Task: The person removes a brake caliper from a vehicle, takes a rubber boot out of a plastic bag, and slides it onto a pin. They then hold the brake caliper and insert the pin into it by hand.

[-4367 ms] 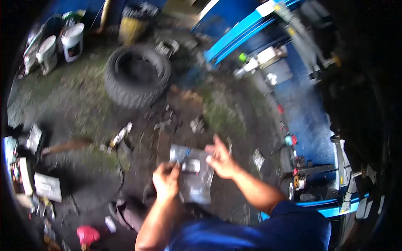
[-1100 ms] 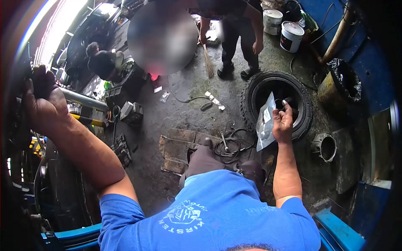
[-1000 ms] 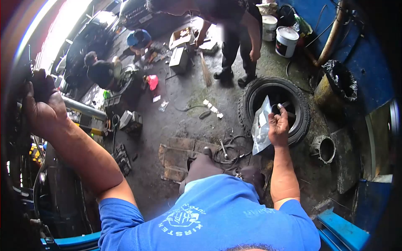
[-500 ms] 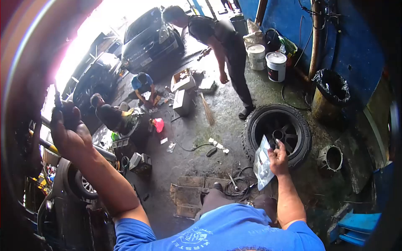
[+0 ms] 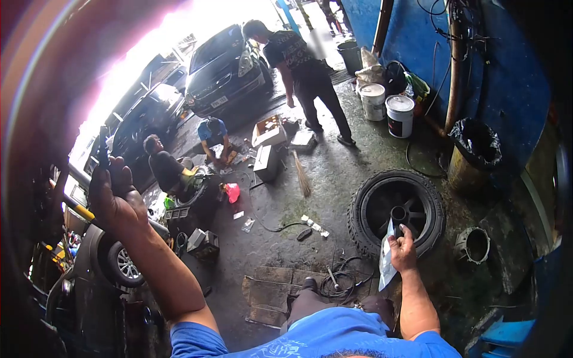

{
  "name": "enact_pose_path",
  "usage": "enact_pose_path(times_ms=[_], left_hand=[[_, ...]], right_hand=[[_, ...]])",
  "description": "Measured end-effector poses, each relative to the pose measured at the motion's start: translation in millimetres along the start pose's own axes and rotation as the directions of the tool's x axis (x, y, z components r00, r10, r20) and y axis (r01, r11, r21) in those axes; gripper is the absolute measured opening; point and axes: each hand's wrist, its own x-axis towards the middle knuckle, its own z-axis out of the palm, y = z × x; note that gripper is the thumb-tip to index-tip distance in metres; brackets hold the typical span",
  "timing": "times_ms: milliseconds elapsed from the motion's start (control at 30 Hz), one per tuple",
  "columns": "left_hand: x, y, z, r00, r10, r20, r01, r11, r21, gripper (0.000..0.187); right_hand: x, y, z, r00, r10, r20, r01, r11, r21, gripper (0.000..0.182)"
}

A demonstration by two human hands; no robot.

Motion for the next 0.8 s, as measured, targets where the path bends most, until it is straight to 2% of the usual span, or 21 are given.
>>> enact_pose_path(times_ms=[133, 233, 433, 800], left_hand=[[2, 2, -2, 0.999, 0.030, 0.023, -0.031, 0.999, 0.033, 0.021], [3, 9, 1, 0.999, 0.019, -0.027, -0.018, 0.999, 0.041, 0.022], [15, 22, -3, 0.999, 0.010, -0.031, -0.007, 0.994, 0.105, 0.025], [30, 27, 1, 0.999, 0.012, -0.030, -0.010, 0.997, 0.074, 0.025]], right_hand=[[5, 4, 6, 0.999, 0.005, 0.032, -0.005, 1.000, 0.004, 0.057], [8, 6, 12, 0.998, 0.005, 0.055, -0.006, 1.000, 0.020, 0.058], [15, -9, 20, 0.997, 0.012, 0.070, -0.013, 1.000, 0.017, 0.057], [22, -8, 31, 0.995, 0.025, 0.095, -0.032, 0.997, 0.068, 0.059]])
